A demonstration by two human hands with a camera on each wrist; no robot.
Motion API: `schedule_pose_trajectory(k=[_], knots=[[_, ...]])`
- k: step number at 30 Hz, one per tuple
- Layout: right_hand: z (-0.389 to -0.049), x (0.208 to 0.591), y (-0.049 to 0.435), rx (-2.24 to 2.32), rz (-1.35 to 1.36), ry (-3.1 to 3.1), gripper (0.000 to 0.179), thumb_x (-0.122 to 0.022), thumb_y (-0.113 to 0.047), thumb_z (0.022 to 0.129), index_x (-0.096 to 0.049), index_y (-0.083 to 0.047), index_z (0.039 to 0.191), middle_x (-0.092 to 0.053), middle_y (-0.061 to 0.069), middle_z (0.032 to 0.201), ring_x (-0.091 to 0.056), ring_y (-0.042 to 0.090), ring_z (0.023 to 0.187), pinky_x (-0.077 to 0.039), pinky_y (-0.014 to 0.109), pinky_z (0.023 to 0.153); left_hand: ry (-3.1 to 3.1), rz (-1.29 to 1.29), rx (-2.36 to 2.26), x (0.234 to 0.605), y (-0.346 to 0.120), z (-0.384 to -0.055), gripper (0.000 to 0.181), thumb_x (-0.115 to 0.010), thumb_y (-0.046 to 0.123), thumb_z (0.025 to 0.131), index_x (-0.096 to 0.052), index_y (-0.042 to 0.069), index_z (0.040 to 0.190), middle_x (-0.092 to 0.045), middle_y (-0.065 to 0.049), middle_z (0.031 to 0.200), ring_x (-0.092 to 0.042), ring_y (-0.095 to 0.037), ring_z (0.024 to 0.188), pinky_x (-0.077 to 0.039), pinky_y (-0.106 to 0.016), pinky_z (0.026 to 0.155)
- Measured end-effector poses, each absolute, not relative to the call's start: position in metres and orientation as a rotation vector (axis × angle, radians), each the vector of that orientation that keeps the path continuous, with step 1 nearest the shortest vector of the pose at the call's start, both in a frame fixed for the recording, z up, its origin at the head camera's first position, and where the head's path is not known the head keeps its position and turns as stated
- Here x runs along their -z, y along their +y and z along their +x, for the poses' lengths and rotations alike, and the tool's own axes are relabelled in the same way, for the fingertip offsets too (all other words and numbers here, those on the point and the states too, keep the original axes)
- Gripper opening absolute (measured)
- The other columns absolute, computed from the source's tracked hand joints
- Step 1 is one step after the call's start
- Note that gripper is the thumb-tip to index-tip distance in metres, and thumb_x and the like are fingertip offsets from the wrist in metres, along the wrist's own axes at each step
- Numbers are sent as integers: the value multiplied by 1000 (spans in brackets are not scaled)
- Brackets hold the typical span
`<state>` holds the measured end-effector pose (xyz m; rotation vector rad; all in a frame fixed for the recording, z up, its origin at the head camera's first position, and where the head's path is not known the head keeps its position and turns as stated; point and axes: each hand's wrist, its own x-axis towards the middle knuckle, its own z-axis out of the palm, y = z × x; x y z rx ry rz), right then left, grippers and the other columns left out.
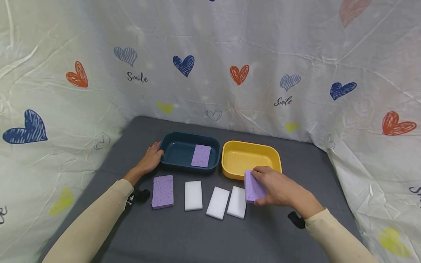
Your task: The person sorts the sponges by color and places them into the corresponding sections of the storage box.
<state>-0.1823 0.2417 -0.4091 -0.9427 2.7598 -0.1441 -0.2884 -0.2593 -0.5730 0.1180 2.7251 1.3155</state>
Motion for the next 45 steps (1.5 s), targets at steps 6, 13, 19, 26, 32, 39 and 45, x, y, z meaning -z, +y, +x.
schedule_pose_trajectory(k=[6, 13, 19, 26, 32, 39, 45], knots=[[-192, 401, 232, 145, -1008, 2762, 95, -96, -40, 81, -57, 3, 155, -59, 21, 156, -63, 37, 133, -57, 56, 113, 2730, 116, -1312, 574, -260, -290, 85, -31, 42, 102, -19, -5, 173, -16, -23, 183, -1, -39, 172, 7, -57, 138], [-204, 394, 217, 151, -1037, 2757, 94, -95, -40, 81, -56, 2, 156, -58, 20, 157, -60, 38, 138, -53, 55, 117, 2724, 112, -1309, 570, -258, -288, 85, -31, 40, 102, -18, -5, 173, -15, -23, 183, 0, -39, 172, 7, -58, 138], [-213, 387, 201, 164, -1051, 2748, 98, -94, -45, 82, -54, 1, 159, -57, 19, 160, -58, 39, 143, -50, 55, 122, 2735, 110, -1302, 568, -258, -285, 85, -32, 40, 102, -19, -6, 172, -15, -24, 182, 0, -39, 172, 7, -57, 138], [-221, 385, 187, 176, -1107, 2767, 96, -91, -47, 84, -55, 2, 158, -58, 21, 159, -59, 39, 141, -49, 55, 122, 2739, 105, -1287, 571, -259, -286, 82, -31, 36, 103, -19, -7, 172, -15, -25, 182, 0, -40, 172, 7, -58, 138], [-230, 384, 173, 198, -1101, 2794, 95, -90, -48, 85, -55, 2, 158, -58, 20, 159, -57, 39, 143, -47, 55, 124, 2750, 103, -1281, 572, -259, -288, 82, -31, 37, 104, -19, -5, 172, -16, -24, 182, -1, -39, 172, 6, -57, 138], [-246, 384, 152, 209, -1118, 2817, 94, -91, -49, 83, -59, 3, 154, -58, 21, 158, -55, 39, 142, -50, 51, 122, 2752, 102, -1307, 573, -259, -288, 84, -32, 40, 102, -20, -6, 172, -17, -25, 182, -1, -40, 172, 6, -57, 138], [-257, 383, 135, 204, -1189, 2807, 93, -91, -50, 83, -60, 3, 152, -61, 20, 155, -56, 39, 141, -49, 51, 123, 2751, 104, -1295, 571, -257, -288, 84, -32, 39, 102, -19, -6, 172, -16, -26, 182, 0, -40, 172, 6, -58, 138]])
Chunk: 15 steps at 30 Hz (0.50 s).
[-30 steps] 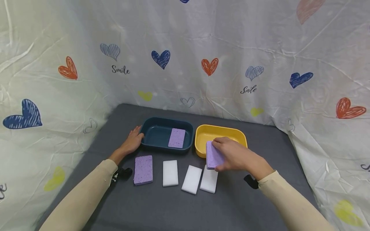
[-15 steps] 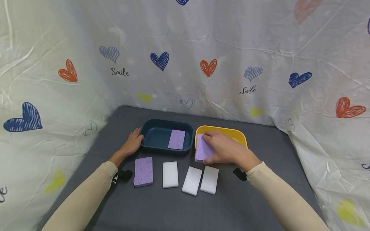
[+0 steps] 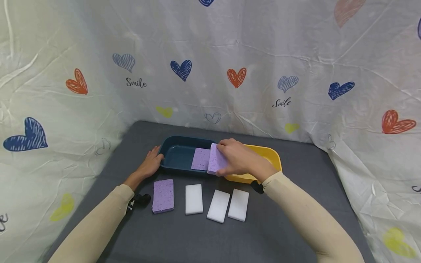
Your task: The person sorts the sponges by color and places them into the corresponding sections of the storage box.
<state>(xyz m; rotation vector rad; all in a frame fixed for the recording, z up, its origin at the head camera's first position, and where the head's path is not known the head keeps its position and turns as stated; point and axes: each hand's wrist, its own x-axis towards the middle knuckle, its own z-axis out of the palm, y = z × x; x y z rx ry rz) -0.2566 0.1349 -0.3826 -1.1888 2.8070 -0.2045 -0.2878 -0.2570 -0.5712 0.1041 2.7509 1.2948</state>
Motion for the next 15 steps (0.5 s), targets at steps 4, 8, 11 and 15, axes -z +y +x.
schedule_pose_trajectory(k=[4, 8, 11, 15], knots=[[-261, 381, 125, 210, -1206, 2805, 92, -91, -50, 84, -60, 3, 152, -60, 20, 156, -56, 39, 142, -50, 51, 122, 2747, 105, -1294, 570, -257, -289, 83, -32, 37, 102, -19, -6, 172, -15, -25, 182, 0, -40, 172, 6, -58, 138], [-266, 381, 116, 218, -1200, 2801, 92, -90, -51, 84, -59, 2, 153, -59, 19, 157, -55, 39, 142, -50, 50, 122, 2736, 102, -1299, 570, -258, -290, 83, -32, 38, 102, -18, -5, 172, -15, -25, 182, 0, -40, 172, 7, -57, 138], [-271, 383, 109, 214, -1189, 2794, 93, -89, -52, 85, -58, 1, 155, -58, 19, 158, -55, 38, 143, -48, 50, 124, 2731, 94, -1302, 571, -258, -289, 84, -32, 39, 102, -18, -4, 173, -14, -24, 182, 1, -40, 172, 7, -57, 138], [-277, 386, 99, 212, -1178, 2787, 92, -88, -54, 86, -58, 0, 155, -57, 18, 160, -55, 38, 142, -50, 49, 122, 2739, 94, -1303, 572, -257, -288, 83, -32, 39, 102, -19, -5, 172, -15, -25, 182, 0, -41, 172, 7, -57, 138]])
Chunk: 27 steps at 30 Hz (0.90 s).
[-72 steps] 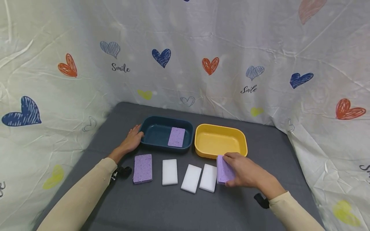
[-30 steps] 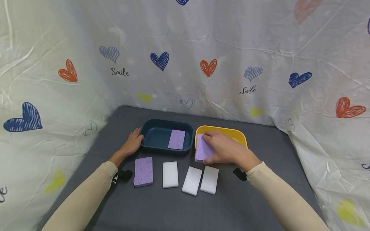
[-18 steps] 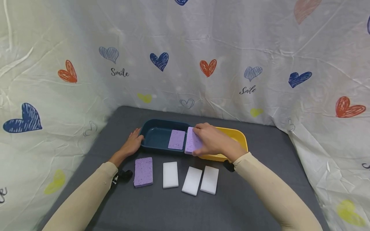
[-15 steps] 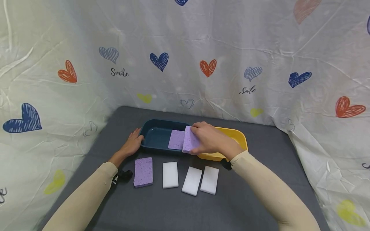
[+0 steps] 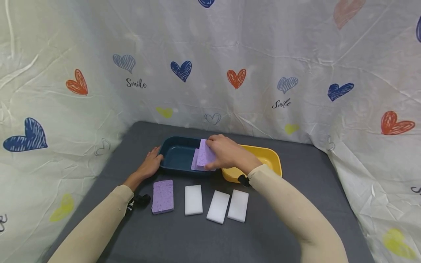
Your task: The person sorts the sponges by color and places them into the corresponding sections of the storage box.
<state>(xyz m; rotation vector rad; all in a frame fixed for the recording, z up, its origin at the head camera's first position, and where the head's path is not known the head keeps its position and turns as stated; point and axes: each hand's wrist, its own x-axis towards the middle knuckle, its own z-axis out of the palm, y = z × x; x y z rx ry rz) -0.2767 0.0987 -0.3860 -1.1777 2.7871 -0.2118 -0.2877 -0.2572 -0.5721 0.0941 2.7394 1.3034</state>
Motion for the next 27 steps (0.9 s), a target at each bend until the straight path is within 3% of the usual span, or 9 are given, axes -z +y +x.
schedule_pose_trajectory(k=[27], knots=[[-301, 406, 34, 292, -1153, 2734, 92, -87, -53, 88, -55, -5, 159, -52, 15, 165, -51, 34, 145, -48, 45, 124, 2743, 90, -1295, 572, -259, -288, 82, -30, 39, 103, -19, -4, 173, -16, -22, 183, 0, -38, 172, 7, -55, 139]])
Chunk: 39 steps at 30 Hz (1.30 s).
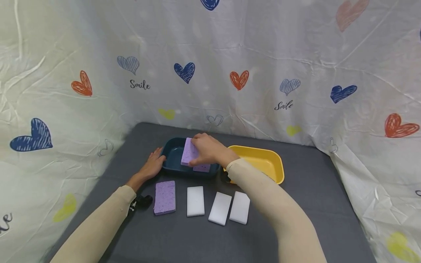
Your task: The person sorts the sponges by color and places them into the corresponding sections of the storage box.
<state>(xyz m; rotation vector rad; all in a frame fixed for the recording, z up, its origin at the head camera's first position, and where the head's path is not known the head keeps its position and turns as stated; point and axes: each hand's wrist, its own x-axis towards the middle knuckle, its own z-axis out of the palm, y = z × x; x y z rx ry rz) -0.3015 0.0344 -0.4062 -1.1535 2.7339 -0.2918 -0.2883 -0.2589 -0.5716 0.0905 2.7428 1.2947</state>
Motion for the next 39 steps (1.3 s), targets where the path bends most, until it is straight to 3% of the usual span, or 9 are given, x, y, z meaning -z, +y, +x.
schedule_pose_trajectory(k=[29, 37, 39], knots=[[-320, 471, -9, 349, -1076, 2732, 95, -84, -55, 93, -48, -4, 164, -49, 16, 169, -49, 33, 154, -40, 45, 131, 2756, 63, -1249, 568, -254, -284, 79, -27, 36, 105, -20, -8, 171, -17, -25, 182, -1, -41, 172, 7, -55, 139], [-316, 473, -12, 325, -1043, 2719, 91, -84, -51, 94, -49, -3, 164, -48, 16, 170, -47, 35, 155, -41, 50, 130, 2764, 72, -1266, 567, -254, -285, 79, -28, 34, 104, -22, -7, 171, -19, -24, 182, -3, -39, 172, 6, -55, 139], [-326, 488, -12, 334, -1046, 2730, 92, -83, -55, 93, -50, -6, 163, -48, 14, 170, -48, 33, 155, -42, 50, 129, 2769, 76, -1266, 566, -254, -285, 79, -28, 34, 103, -22, -7, 171, -19, -23, 182, -3, -39, 172, 6, -55, 139]])
